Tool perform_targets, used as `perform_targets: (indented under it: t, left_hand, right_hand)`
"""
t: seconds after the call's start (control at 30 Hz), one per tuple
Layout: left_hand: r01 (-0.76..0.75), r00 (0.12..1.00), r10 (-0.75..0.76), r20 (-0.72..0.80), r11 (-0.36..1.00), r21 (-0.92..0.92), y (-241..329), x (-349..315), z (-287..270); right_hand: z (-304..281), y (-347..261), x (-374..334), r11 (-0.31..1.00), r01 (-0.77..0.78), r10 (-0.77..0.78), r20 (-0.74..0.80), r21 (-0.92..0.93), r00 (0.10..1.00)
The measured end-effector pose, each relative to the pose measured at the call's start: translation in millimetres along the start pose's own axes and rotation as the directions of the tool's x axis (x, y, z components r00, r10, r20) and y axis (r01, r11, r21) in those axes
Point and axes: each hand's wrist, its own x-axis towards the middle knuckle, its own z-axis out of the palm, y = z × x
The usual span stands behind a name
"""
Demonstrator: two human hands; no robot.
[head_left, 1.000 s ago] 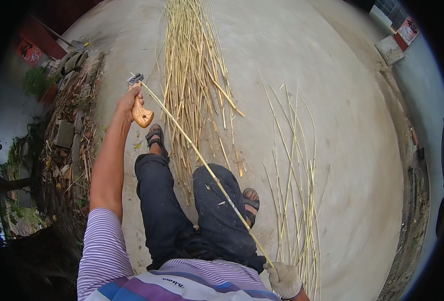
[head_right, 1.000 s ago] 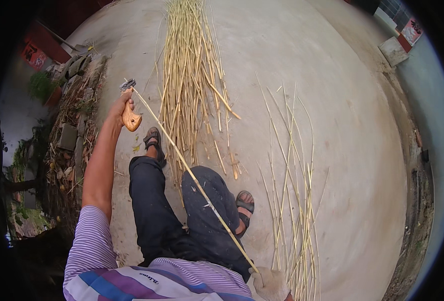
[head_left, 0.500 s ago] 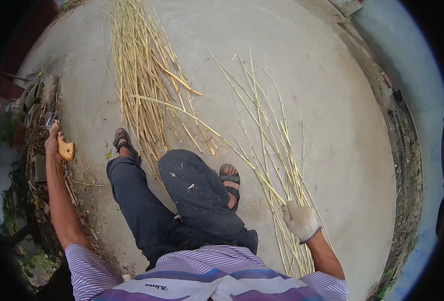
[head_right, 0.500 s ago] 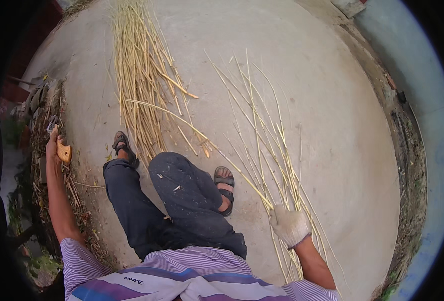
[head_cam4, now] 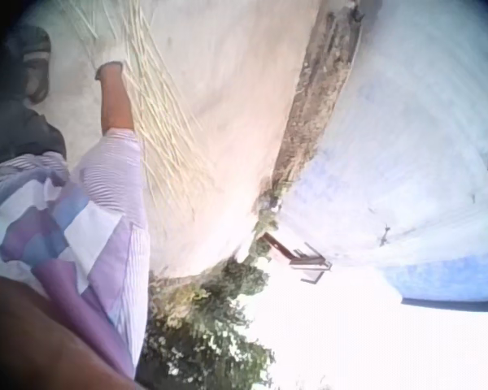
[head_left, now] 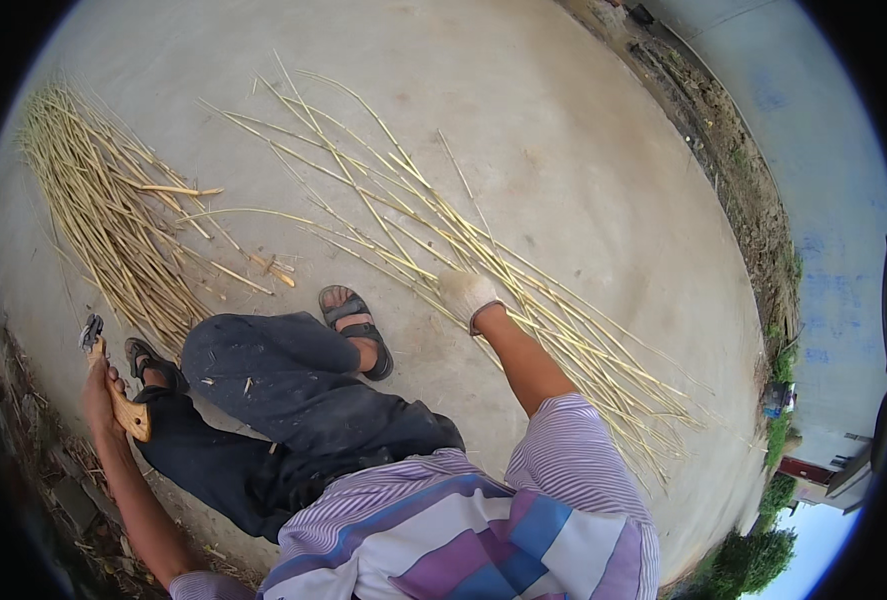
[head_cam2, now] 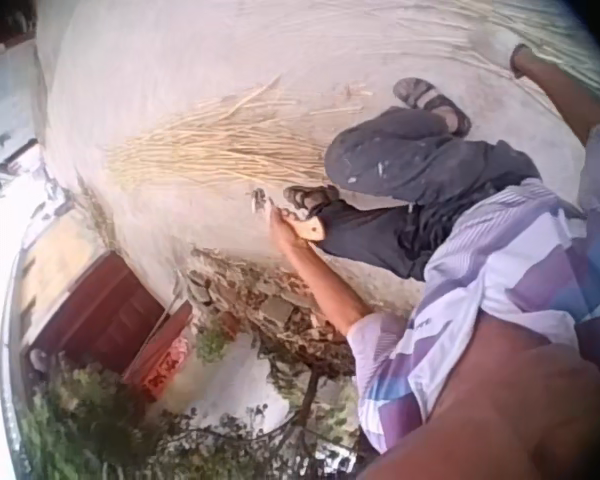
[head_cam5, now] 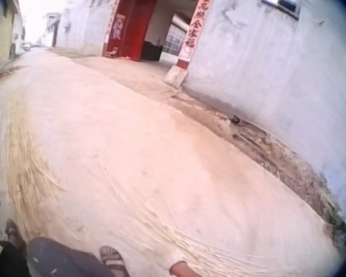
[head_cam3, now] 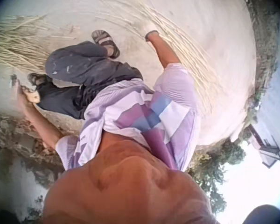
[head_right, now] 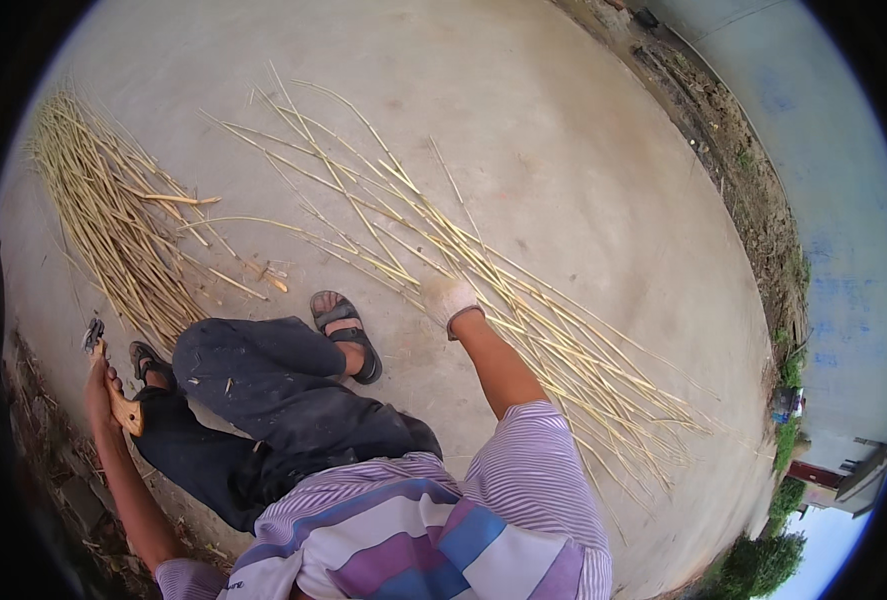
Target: The person sits on a concrete surface and uses pruning shears to trim long, thin sticks one by one. They hold each stick with a gloved hand, cut it to length, and place the trimmed pieces aside in a growing pile.
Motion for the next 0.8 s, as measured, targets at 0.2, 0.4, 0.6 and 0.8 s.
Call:
perform_targets:
  t: [0.2, 0.4, 0.6, 0.8]
  left_hand:
    - [-0.013, 0.998, 0.012, 0.056, 1.000, 0.025, 2, -29, 15]
    - [-0.019, 0.998, 0.017, 0.061, 0.999, 0.031, 13, -44, 37]
    - [0.053, 0.996, -0.052, 0.073, 0.999, -0.011, -9, -30, 32]
    - [0.077, 0.994, -0.084, 0.077, 0.993, 0.084, -8, -18, 58]
  right_hand:
    - [80, 56, -25, 0.987, -0.063, 0.087, 0.164, -0.145, 0.983]
    - [86, 56, -23, 0.826, -0.516, 0.541, 0.059, -0.227, 0.839]
    - [75, 6, 35, 0.912, -0.332, 0.350, 0.035, -0.240, 0.936]
    - [115, -58, 94, 0.992, -0.124, 0.106, 0.330, 0.032, 0.938]
